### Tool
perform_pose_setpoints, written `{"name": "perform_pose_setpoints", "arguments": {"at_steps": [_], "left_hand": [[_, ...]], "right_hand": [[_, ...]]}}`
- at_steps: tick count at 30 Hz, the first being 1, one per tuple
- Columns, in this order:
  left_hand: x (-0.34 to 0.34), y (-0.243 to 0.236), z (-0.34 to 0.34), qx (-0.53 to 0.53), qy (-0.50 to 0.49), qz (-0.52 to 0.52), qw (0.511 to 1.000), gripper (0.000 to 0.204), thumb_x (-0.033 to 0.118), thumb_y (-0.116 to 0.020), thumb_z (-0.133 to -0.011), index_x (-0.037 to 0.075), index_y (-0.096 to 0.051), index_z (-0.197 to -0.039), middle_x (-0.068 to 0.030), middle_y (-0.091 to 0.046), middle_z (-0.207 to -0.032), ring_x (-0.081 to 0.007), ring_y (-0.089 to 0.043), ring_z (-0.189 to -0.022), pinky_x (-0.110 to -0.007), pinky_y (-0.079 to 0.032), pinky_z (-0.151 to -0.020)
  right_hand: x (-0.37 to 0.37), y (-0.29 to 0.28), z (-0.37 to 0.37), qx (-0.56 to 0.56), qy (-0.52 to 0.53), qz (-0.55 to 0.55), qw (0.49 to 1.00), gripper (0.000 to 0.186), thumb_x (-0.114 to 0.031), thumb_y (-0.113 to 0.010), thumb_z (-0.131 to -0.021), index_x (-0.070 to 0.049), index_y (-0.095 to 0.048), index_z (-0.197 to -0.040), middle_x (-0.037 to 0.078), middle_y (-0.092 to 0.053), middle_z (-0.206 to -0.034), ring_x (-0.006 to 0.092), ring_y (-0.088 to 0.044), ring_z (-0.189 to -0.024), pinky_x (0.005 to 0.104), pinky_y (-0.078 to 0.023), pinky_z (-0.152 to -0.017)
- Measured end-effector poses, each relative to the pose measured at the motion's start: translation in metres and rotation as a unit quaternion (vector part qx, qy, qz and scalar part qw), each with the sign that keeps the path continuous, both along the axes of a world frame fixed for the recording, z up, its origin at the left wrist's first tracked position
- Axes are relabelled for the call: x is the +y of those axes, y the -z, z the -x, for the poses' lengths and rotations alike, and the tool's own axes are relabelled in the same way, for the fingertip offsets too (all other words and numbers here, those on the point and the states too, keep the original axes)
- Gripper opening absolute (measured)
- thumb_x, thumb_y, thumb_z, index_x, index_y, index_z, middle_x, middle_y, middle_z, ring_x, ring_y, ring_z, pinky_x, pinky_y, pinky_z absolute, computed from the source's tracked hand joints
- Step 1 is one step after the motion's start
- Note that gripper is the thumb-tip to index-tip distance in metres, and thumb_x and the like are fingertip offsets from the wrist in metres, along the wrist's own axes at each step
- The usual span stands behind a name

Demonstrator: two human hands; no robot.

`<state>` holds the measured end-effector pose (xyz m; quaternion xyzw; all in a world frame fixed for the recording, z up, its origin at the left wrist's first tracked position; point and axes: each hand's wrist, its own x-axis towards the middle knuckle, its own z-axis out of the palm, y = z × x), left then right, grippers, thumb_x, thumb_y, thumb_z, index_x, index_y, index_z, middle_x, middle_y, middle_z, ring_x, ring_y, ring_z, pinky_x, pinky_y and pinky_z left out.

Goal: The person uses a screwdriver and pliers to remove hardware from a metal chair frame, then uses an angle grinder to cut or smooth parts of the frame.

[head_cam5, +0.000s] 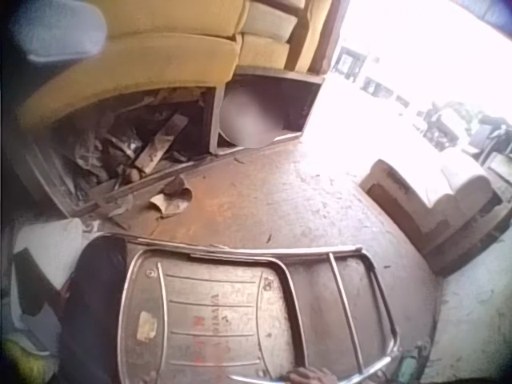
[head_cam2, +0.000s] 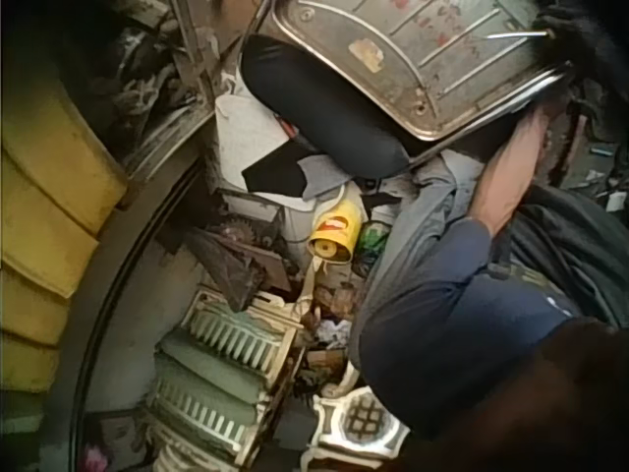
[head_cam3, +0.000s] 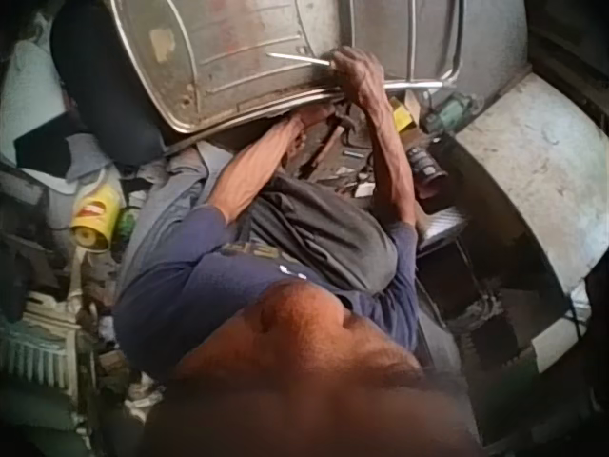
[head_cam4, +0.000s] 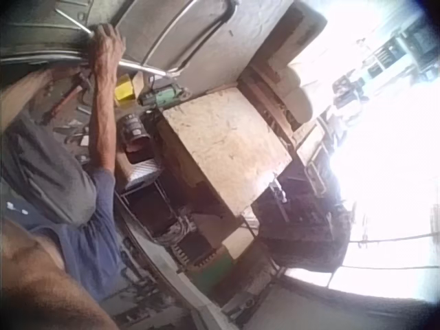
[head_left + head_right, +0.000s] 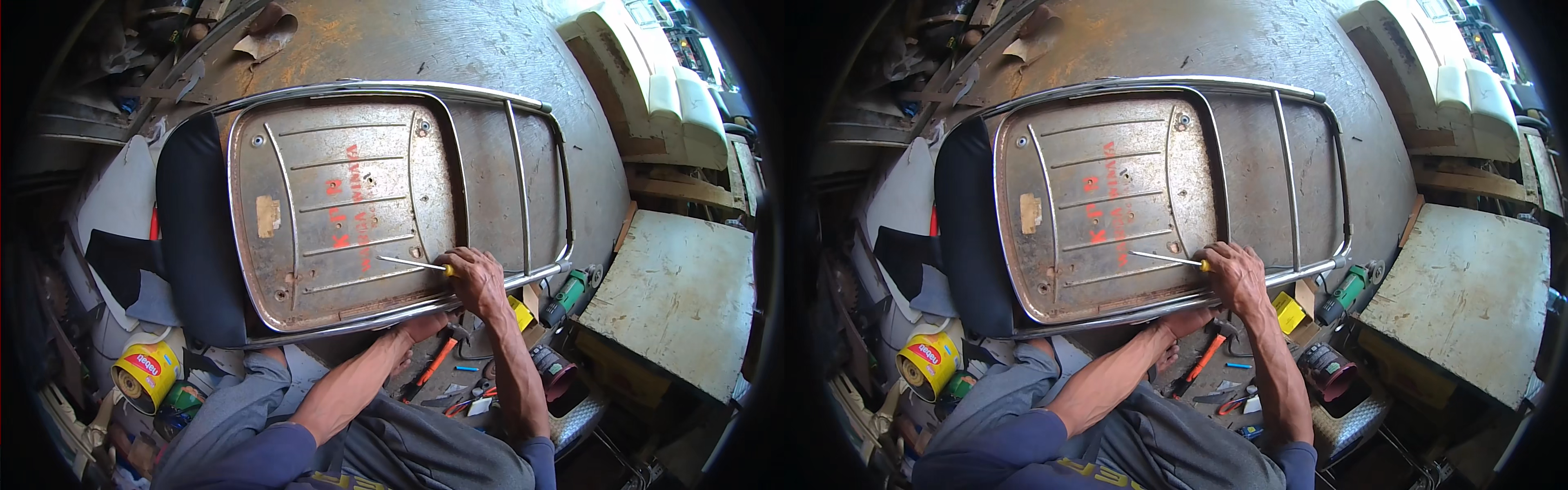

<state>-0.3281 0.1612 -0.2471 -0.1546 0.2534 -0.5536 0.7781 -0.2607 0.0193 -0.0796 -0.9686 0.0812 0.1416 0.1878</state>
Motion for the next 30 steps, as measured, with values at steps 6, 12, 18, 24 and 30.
{"name": "perform_pose_setpoints", "arguments": {"at_steps": [6,12,18,24,30], "left_hand": [[0.001,-0.02,-0.012,0.074,0.029,-0.053,0.995,0.048,0.038,-0.036,-0.107,0.009,-0.044,-0.144,-0.0109,-0.048,-0.149,-0.0262,-0.045,-0.136,-0.05,-0.031,-0.118],[0.001,-0.004,-0.005,0.035,-0.017,0.02,0.999,0.044,0.034,-0.037,-0.107,0.009,-0.047,-0.142,-0.0102,-0.052,-0.145,-0.0243,-0.048,-0.134,-0.048,-0.034,-0.117],[0.003,0.0,-0.001,0.187,-0.016,0.084,0.979,0.043,0.031,-0.038,-0.107,0.008,-0.048,-0.142,-0.0109,-0.054,-0.143,-0.0237,-0.053,-0.13,-0.043,-0.037,-0.117],[0.007,0.015,0.009,0.2,-0.015,0.074,0.977,0.043,0.032,-0.039,-0.107,0.009,-0.047,-0.143,-0.0105,-0.053,-0.144,-0.0235,-0.052,-0.132,-0.042,-0.036,-0.118],[0.006,0.02,0.012,0.192,-0.019,0.087,0.977,0.046,0.035,-0.039,-0.107,0.009,-0.046,-0.144,-0.0105,-0.051,-0.147,-0.0239,-0.05,-0.135,-0.044,-0.033,-0.12]], "right_hand": [[0.004,0.016,0.027,-0.064,0.098,0.023,0.993,0.029,-0.007,-0.071,-0.077,-0.012,-0.07,-0.106,0.007,-0.064,-0.096,0.0308,-0.066,-0.089,0.0397,-0.051,-0.076],[0.016,0.015,0.025,-0.118,0.077,0.056,0.988,0.029,-0.011,-0.075,-0.075,-0.011,-0.071,-0.103,0.006,-0.063,-0.095,0.0282,-0.065,-0.088,0.0395,-0.051,-0.075],[0.025,0.023,0.031,-0.132,0.053,0.125,0.982,0.03,-0.014,-0.075,-0.075,-0.011,-0.07,-0.105,0.005,-0.063,-0.095,0.0243,-0.063,-0.089,0.0387,-0.048,-0.075],[0.037,0.025,0.033,-0.127,0.061,0.176,0.974,0.032,-0.018,-0.074,-0.077,-0.01,-0.068,-0.107,0.004,-0.06,-0.094,0.0225,-0.061,-0.09,0.0385,-0.047,-0.076],[0.037,0.023,0.03,-0.132,0.059,0.143,0.979,0.031,-0.018,-0.074,-0.075,-0.011,-0.068,-0.105,0.003,-0.061,-0.092,0.0224,-0.062,-0.087,0.0391,-0.048,-0.074]]}}
